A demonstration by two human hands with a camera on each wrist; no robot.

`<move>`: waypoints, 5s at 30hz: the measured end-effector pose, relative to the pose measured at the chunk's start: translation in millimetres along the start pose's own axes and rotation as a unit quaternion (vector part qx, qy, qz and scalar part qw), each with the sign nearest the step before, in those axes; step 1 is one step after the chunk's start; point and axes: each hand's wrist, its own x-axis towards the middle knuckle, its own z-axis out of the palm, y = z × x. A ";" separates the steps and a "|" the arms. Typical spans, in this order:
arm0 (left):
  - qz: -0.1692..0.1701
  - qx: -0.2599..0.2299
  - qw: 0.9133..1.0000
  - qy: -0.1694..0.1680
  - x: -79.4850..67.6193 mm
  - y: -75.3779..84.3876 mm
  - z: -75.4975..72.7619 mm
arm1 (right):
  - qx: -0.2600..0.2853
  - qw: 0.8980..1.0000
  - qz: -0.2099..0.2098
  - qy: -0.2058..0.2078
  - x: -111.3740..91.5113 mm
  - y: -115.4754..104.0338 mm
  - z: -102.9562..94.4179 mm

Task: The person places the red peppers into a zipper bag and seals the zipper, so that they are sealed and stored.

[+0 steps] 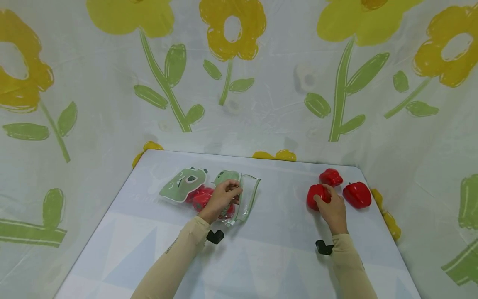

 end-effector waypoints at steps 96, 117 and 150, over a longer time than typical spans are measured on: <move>0.010 0.007 1.000 0.009 -3.9 6.1 3.3 | 0.237 0.969 -0.051 -0.043 -44.0 -10.1 74.4; 0.010 0.012 1.000 0.011 -1.1 2.4 2.8 | 0.257 0.963 -0.061 -0.059 -57.1 -23.8 97.8; 0.009 0.023 1.000 0.010 -1.3 5.4 2.3 | 0.289 0.944 -0.109 -0.116 -90.9 -68.2 120.4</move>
